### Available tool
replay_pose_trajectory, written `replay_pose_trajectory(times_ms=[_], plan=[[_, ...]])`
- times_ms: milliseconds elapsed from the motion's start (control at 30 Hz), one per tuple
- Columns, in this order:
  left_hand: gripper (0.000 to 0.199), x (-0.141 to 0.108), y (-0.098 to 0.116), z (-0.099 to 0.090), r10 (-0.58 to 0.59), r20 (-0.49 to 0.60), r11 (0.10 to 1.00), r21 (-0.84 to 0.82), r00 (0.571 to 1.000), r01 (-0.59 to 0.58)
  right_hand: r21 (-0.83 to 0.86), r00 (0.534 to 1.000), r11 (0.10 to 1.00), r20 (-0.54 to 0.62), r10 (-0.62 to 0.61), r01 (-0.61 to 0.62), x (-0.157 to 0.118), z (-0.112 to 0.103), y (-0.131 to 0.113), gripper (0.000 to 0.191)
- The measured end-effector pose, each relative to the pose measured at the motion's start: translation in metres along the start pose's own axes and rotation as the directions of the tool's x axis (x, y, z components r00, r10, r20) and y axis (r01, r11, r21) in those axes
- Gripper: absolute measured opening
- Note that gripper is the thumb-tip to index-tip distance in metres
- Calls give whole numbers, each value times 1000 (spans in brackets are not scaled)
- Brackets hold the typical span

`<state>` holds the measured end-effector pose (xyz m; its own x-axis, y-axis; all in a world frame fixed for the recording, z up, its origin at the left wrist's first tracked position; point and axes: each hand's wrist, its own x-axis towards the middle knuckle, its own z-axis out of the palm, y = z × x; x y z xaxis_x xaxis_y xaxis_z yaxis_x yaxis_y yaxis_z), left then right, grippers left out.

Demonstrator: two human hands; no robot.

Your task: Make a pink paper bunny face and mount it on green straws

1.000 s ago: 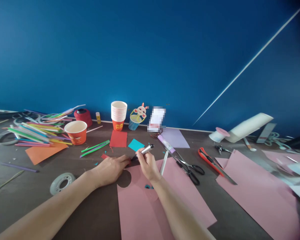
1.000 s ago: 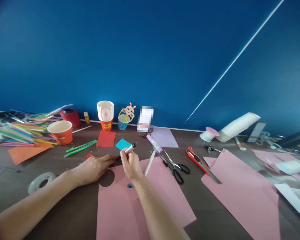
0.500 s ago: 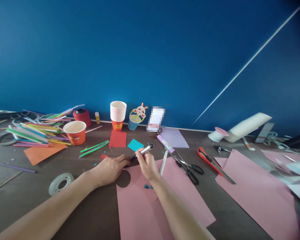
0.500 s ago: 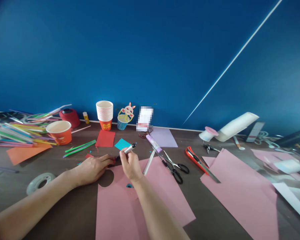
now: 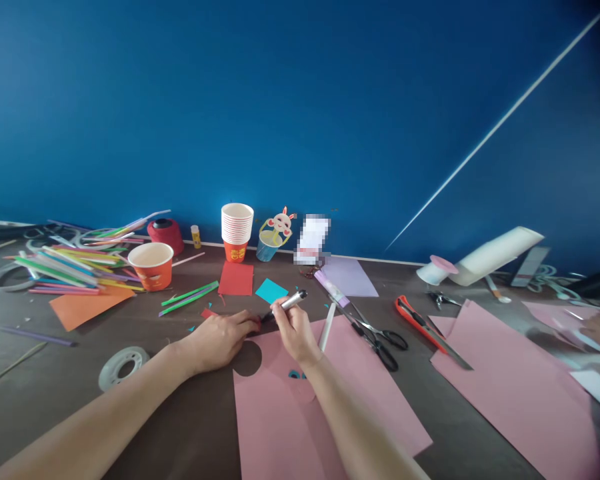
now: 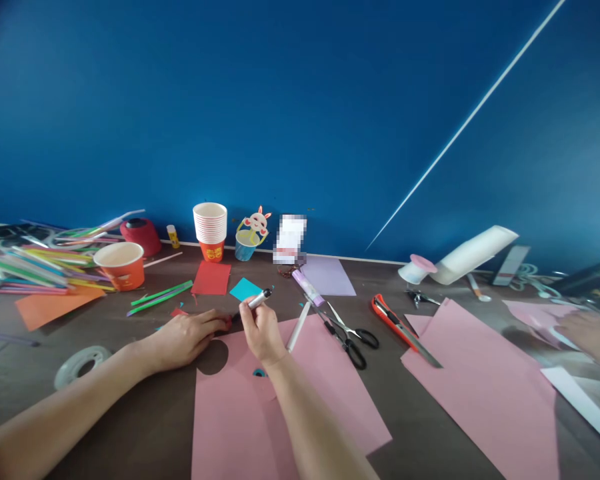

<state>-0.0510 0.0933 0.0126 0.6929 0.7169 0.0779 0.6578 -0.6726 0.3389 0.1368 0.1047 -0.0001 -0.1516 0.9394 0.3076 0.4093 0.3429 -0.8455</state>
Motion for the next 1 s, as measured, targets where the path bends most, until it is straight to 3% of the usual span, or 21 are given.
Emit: replay_pose_trajectory(times_ms=[1000], plan=[[37,0,-1,0,9,20,1000,-6,1000,-9,20,999,999,15,28,-28,-2,0,1,27]])
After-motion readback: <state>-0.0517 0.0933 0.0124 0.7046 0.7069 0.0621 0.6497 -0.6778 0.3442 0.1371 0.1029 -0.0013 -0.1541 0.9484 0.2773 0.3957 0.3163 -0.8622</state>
